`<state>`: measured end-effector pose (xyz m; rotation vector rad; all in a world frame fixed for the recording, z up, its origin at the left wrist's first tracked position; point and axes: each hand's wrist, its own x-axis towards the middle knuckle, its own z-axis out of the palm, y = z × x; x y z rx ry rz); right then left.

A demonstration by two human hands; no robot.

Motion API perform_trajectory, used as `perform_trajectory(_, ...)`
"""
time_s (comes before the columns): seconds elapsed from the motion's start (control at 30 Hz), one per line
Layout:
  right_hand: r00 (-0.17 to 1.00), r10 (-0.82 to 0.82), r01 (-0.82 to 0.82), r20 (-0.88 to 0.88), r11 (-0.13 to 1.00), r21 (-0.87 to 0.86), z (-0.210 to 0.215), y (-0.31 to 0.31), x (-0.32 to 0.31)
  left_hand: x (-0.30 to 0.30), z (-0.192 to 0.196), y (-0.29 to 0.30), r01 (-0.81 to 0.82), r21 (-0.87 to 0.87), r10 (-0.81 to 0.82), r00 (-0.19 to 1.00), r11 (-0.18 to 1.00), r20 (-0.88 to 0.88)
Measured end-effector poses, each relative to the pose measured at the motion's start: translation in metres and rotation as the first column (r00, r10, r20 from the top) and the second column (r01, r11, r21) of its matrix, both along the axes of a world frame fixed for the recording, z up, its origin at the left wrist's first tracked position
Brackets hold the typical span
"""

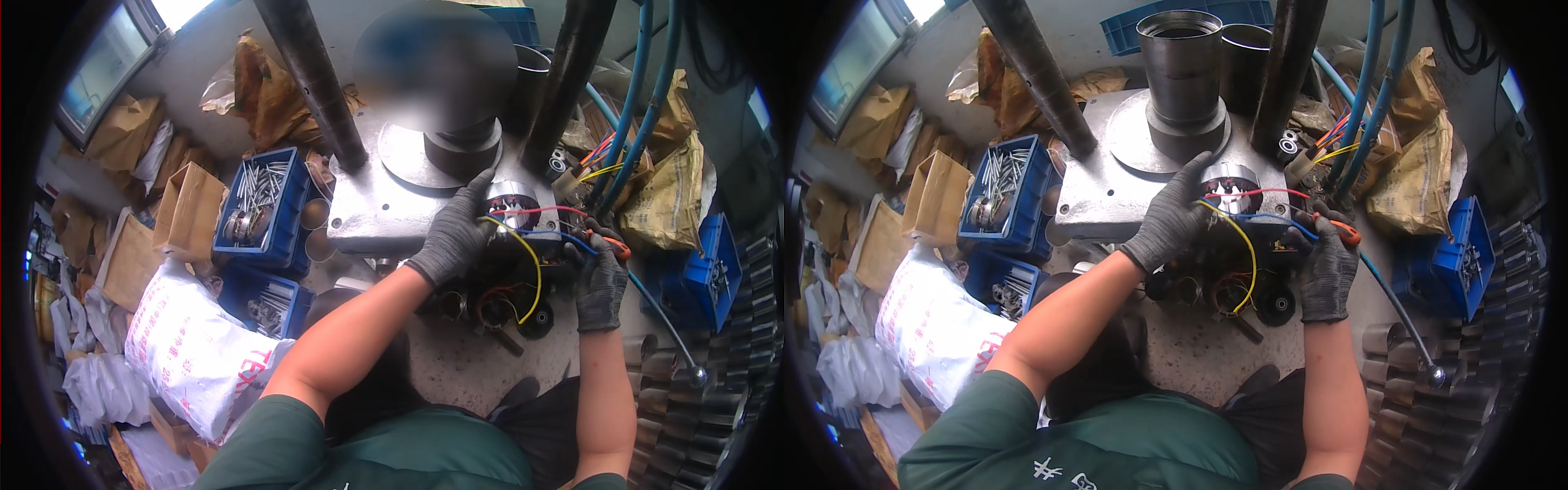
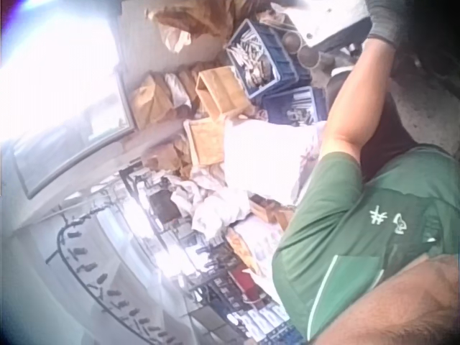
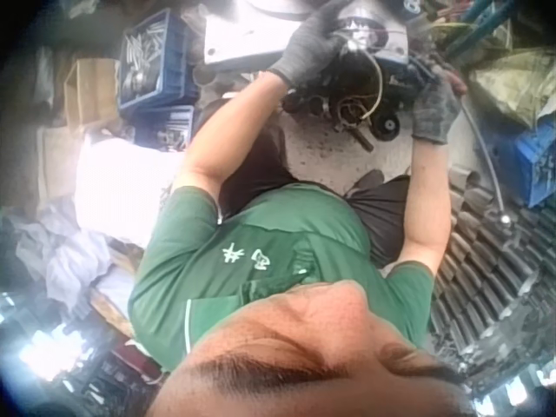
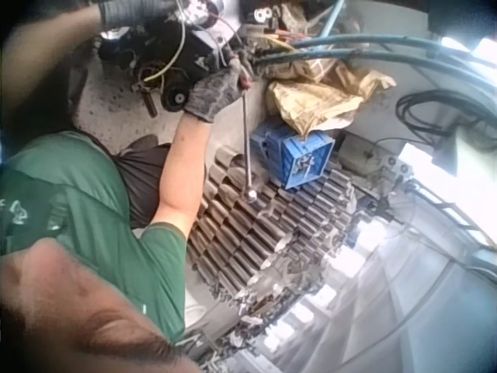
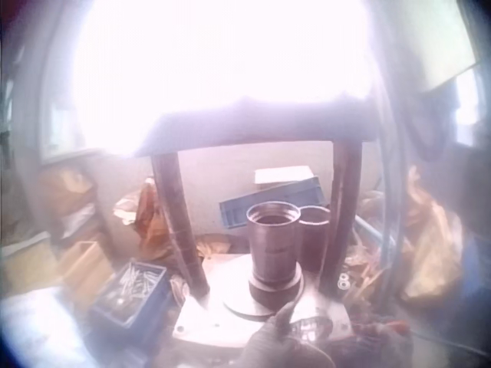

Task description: The recorder is assembling motor stator components into metal cylinders using scissors to trim wires and a manual press to fit the pieces together.

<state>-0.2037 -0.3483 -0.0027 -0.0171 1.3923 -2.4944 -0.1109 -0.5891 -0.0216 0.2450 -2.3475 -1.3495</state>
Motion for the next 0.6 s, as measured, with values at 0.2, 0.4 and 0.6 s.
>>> perform_trajectory(0.2, 0.964, 0.137, -0.098, -0.229, 0.98, 0.173, -0.01, 0.004, -0.001, 0.012, -0.014, 0.011, 0.02, 0.628, -0.054, 0.998, 0.778, 0.036)
perform_trajectory(0.4, 0.888, 0.319, -0.186, -0.33, 0.907, 0.378, -0.009, -0.006, 0.014, 0.031, 0.008, 0.023, 0.017, 0.77, -0.142, 0.985, 0.638, 0.095)
perform_trajectory(0.6, 0.792, 0.363, -0.072, -0.49, 0.854, 0.516, 0.0, -0.009, 0.025, 0.051, 0.035, 0.019, 0.154, 0.779, -0.24, 0.971, 0.607, -0.005)
